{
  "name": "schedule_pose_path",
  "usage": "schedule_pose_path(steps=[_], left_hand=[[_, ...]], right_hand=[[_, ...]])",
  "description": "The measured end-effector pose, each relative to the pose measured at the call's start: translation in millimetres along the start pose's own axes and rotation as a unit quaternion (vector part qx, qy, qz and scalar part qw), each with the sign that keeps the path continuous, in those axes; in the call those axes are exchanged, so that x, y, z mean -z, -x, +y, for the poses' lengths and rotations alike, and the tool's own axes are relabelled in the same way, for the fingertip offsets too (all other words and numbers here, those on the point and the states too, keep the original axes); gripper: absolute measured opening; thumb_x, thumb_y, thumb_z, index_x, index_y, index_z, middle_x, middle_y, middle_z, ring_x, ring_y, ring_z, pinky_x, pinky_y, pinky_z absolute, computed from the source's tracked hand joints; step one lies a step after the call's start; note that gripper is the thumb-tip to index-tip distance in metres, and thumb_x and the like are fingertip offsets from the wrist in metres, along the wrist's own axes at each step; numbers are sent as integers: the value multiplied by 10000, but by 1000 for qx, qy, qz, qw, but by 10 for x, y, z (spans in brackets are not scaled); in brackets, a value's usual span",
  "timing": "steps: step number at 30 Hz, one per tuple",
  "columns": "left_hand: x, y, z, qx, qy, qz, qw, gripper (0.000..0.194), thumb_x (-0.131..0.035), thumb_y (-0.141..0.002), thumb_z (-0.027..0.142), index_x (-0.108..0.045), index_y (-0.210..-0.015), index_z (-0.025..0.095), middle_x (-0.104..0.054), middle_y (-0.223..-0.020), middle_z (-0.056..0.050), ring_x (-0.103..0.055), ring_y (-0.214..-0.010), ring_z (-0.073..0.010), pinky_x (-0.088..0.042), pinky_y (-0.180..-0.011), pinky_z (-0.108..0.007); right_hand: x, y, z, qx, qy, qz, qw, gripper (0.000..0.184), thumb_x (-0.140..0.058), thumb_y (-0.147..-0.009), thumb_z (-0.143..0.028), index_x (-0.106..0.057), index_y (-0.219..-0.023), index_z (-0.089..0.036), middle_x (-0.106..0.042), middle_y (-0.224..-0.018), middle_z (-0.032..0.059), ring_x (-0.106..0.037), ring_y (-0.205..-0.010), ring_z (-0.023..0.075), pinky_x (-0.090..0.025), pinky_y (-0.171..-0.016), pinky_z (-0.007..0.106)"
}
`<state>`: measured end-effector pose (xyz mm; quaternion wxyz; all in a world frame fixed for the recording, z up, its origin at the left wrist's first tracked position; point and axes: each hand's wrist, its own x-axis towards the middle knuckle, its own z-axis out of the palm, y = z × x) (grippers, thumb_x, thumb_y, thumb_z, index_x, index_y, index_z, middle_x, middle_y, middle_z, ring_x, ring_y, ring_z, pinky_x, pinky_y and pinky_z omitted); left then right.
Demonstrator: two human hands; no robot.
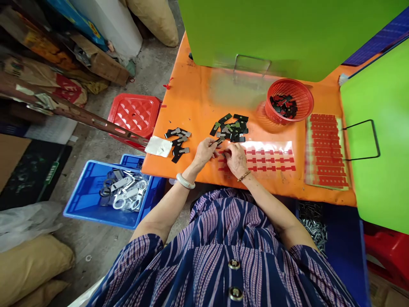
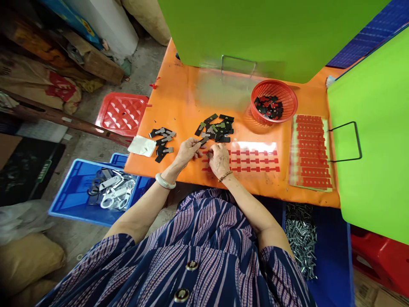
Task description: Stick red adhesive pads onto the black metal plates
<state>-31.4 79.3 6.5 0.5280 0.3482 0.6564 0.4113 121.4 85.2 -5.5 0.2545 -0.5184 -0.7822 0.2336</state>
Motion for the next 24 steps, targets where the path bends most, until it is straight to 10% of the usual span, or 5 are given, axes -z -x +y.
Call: schedule_pose_path(steps=[9,24], left_hand=[[-25,3,-11,-9,-20,10,1000,195,-631,-848,345,-532,-784,189,-679,-607,-3,-510,-366,-80,-296,-358,-194],[-31,20,17,-8,-17,13,1000,79,-577,-845,188,-555,-769,190,-674,-615,7,-506,-387,-80,-328,-393,-198]], right_hand=[[-24,1,13,-7,-35,6,999,244,-493,-789,-88,-547,-1000,-198,-559,-914,79,-514,-860,238,-450,-796,389],[-30,45,-10,-40,-103,9,994,151,-578,-777,-135,-497,-689,-227,-578,-798,50,-541,-813,235,-451,-769,392]])
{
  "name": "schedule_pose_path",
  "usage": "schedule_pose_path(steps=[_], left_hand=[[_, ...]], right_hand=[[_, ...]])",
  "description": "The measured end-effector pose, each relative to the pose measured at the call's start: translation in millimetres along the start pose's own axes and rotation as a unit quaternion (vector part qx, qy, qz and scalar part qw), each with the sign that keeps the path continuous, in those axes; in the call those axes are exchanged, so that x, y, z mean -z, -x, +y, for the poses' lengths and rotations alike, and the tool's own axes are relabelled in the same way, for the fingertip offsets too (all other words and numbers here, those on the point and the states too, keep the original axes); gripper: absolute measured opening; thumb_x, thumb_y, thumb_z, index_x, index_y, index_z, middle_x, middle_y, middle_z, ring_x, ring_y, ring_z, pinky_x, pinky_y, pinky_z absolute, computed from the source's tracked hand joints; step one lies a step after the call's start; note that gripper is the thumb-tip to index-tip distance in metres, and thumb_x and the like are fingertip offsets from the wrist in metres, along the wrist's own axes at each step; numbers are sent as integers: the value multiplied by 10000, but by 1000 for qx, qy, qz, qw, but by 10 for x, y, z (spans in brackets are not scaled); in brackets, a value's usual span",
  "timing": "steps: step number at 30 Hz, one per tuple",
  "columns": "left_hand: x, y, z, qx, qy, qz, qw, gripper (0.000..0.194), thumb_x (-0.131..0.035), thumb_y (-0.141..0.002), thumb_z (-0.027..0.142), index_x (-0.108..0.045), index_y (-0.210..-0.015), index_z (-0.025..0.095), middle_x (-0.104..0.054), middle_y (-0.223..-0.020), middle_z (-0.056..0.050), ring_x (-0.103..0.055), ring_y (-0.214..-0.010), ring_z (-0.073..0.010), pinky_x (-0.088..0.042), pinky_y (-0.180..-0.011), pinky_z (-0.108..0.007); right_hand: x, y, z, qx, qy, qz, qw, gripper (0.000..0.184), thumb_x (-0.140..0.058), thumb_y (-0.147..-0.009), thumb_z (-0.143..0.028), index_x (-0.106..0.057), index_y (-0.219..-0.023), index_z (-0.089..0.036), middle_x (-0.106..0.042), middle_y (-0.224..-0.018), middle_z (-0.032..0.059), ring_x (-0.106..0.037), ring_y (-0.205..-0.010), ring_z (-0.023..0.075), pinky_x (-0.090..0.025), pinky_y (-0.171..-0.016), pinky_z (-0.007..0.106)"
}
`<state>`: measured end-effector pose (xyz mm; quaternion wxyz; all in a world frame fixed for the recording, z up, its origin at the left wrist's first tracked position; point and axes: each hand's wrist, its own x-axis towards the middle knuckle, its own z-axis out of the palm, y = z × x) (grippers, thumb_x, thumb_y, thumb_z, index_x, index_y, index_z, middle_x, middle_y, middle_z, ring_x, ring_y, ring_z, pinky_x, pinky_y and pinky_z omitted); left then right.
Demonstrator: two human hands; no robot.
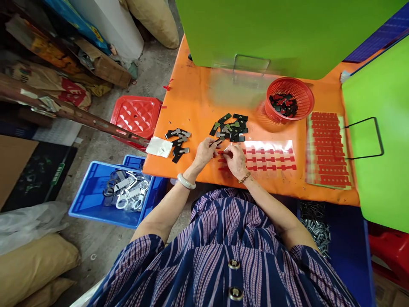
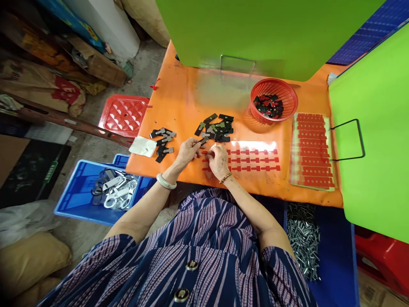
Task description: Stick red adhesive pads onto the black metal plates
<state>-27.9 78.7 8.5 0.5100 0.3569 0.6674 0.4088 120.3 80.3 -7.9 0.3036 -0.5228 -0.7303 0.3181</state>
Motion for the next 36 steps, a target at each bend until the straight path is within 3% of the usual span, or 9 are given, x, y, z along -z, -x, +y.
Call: schedule_pose_path(steps=[5,14,20,24,28,31,36], left_hand=[[-4,-4,-7,-8,6,2,1000,69,-580,-844,178,-547,-784,183,-729,-762,-20,-530,-404,-68,-349,-401,-191],[-5,-18,-34,-12,-4,1,1000,49,-576,-843,190,-552,-801,182,-740,-798,-22,-550,-416,-75,-331,-384,-189],[-11,8,-2,-15,-16,7,1000,72,-566,-847,185,-554,-776,180,-705,-673,-7,-502,-375,-69,-334,-377,-195],[-19,11,24,-9,-9,10,1000,77,-598,-835,173,-557,-770,177,-690,-647,1,-502,-372,-62,-330,-365,-184],[18,39,67,14,39,13,999,111,-599,-837,141,-562,-735,161,-694,-654,-13,-475,-354,-46,-307,-351,-179],[98,147,129,39,102,13,994,158,-640,-822,138,-571,-679,148,-660,-582,-16,-531,-411,-59,-381,-405,-173],[203,522,265,81,192,-75,975,117,-700,-794,191,-628,-745,112,-709,-671,-59,-663,-570,-100,-547,-633,-211]], right_hand=[[99,48,-53,36,-21,-35,999,153,-575,-805,-144,-506,-699,-231,-612,-776,33,-556,-784,217,-446,-792,386],[166,104,-45,63,-51,-62,995,119,-585,-808,-187,-517,-722,-234,-626,-783,23,-561,-813,210,-449,-818,374],[232,130,-43,84,-81,-65,991,128,-599,-813,-221,-511,-720,-223,-573,-836,35,-545,-851,201,-453,-838,366],[254,157,-71,69,-113,-72,989,179,-626,-795,-268,-483,-696,-225,-570,-826,26,-552,-837,192,-463,-840,365],[310,208,-127,11,-194,-43,980,184,-622,-792,-292,-471,-709,-229,-593,-798,12,-585,-792,172,-502,-790,342],[433,258,-188,-31,-230,-12,973,155,-642,-777,-285,-503,-740,-229,-593,-768,-3,-596,-762,158,-521,-764,325],[715,348,-335,1,-210,25,977,113,-655,-778,-236,-542,-776,-229,-600,-778,-12,-596,-786,149,-506,-801,330]])
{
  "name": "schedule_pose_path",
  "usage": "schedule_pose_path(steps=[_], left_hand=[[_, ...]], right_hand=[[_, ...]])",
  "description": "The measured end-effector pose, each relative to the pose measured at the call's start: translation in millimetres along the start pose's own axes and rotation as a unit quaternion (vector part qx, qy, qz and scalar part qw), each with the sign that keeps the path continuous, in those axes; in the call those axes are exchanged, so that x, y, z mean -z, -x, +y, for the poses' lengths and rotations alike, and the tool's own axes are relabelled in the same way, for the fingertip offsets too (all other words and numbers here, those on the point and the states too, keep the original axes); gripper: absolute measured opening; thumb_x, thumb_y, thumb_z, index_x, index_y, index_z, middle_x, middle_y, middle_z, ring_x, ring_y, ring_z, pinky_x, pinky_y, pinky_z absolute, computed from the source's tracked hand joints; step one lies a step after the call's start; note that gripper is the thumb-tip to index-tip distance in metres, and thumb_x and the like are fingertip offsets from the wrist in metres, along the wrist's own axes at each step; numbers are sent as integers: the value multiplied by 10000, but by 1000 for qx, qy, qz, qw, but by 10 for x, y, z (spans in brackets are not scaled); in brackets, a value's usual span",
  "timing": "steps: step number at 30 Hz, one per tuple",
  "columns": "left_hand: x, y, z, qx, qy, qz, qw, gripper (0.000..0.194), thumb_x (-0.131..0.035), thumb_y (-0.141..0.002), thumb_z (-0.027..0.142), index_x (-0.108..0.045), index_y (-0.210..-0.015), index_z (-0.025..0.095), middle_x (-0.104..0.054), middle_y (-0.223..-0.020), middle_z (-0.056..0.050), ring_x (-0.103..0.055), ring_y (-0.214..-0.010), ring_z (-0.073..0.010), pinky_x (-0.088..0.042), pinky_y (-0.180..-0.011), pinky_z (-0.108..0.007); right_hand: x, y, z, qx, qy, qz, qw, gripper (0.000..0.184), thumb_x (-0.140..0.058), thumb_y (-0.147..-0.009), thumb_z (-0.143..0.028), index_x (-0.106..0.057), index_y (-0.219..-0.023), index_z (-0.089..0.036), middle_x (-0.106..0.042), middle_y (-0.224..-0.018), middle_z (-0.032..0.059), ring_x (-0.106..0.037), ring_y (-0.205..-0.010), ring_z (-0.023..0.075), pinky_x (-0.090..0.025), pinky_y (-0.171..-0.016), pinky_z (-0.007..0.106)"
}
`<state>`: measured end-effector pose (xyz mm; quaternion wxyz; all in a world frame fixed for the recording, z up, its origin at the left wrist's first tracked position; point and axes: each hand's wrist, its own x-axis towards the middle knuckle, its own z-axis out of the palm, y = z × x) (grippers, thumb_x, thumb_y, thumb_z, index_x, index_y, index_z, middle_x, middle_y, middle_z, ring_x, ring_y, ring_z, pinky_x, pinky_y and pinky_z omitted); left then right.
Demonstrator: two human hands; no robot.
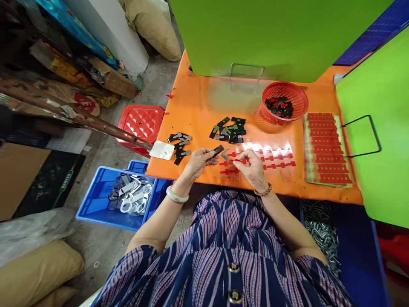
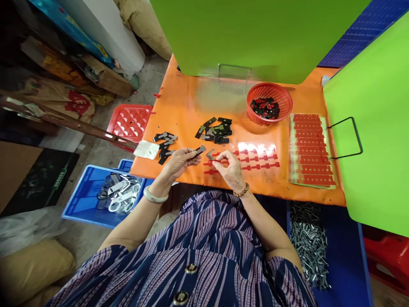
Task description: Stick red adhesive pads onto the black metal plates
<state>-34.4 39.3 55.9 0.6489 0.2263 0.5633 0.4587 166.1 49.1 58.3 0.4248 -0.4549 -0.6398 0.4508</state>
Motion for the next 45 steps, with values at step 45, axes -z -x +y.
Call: schedule_pose_path(steps=[45], left_hand=[[-444,562,71,132,4,-106,986,314,-663,-733,89,-627,-1045,73,-739,-687,-71,-726,-621,-155,-589,-614,-198]], right_hand=[[123,313,-288,96,135,-15,986,168,-577,-834,-105,-491,-757,-227,-608,-741,0,-593,-769,176,-488,-761,388]])
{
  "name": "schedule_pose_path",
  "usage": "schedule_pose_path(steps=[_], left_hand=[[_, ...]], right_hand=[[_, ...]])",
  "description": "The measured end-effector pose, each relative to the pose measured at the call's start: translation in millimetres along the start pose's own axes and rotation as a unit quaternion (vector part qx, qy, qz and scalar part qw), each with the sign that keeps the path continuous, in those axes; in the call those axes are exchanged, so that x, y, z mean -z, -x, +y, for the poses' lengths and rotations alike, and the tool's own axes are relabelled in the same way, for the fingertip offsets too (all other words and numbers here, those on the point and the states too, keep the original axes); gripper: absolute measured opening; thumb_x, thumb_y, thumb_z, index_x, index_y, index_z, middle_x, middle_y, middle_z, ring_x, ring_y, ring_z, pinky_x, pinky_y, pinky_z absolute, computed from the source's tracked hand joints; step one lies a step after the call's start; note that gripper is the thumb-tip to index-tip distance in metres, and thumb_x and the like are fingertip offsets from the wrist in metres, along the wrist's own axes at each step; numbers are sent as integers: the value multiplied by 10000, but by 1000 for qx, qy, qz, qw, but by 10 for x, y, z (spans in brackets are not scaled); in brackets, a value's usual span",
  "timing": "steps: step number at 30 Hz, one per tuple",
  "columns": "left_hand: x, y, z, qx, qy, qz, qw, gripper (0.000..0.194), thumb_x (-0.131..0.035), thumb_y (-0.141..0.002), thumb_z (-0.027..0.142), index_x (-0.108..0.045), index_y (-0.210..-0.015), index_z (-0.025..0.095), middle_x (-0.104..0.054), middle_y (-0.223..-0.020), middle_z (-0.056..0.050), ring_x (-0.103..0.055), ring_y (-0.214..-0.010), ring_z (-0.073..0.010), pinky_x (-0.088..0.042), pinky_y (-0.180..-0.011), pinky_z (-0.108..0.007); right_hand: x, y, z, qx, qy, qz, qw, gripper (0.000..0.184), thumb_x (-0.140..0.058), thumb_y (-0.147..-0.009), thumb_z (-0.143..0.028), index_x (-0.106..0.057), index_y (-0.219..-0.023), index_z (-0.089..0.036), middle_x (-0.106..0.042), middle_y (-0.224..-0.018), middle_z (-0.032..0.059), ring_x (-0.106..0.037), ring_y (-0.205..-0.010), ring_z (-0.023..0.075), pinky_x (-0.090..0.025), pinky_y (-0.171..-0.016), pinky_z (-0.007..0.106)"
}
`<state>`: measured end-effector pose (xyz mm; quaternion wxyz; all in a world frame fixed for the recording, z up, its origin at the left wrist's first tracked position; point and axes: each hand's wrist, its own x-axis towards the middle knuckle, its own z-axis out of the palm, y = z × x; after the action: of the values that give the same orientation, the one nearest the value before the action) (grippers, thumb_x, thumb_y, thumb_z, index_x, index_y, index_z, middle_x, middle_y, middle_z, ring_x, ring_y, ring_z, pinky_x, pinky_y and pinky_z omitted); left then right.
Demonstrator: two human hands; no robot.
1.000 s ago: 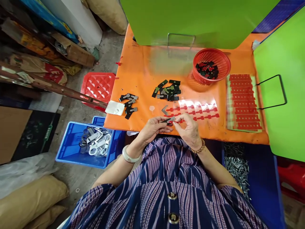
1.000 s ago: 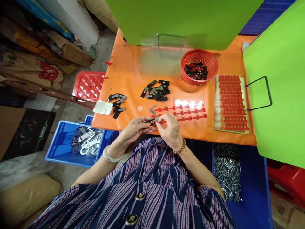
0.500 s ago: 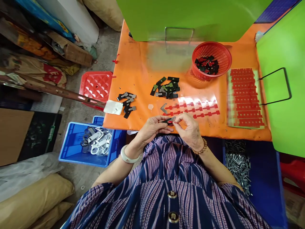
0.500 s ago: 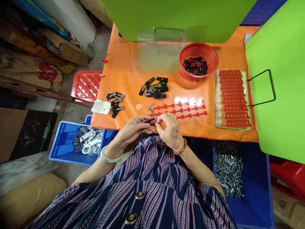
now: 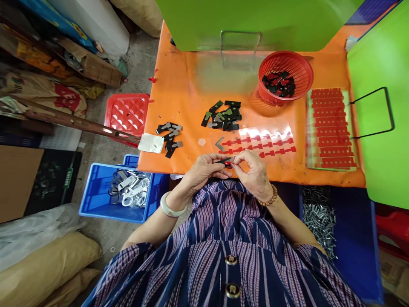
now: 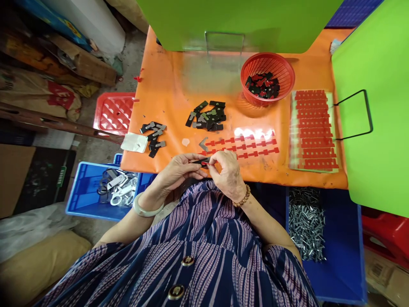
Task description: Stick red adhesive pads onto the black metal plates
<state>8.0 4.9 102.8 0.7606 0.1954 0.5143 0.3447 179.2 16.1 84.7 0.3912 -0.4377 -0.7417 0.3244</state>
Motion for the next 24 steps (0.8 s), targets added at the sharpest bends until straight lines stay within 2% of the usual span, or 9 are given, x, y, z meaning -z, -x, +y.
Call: schedule_pose_path(steps=[5,24], left_hand=[[17,-12,-13,-5,-4,6,1000,327,-679,-724,93,-644,-1048,77,-746,-726,-82,-735,-656,-174,-598,-636,-224],[24,-21,5,8,-6,3,1000,332,-674,-716,97,-631,-1045,79,-728,-667,-62,-727,-624,-166,-589,-606,-208]], right_hand=[[-11,-4,8,-3,6,-1,1000,174,-568,-830,-98,-488,-753,-232,-606,-736,-1,-586,-772,179,-482,-760,391],[-22,-16,21,-9,1,-5,1000,177,-560,-831,-96,-489,-747,-234,-608,-731,-3,-584,-767,176,-487,-748,379]])
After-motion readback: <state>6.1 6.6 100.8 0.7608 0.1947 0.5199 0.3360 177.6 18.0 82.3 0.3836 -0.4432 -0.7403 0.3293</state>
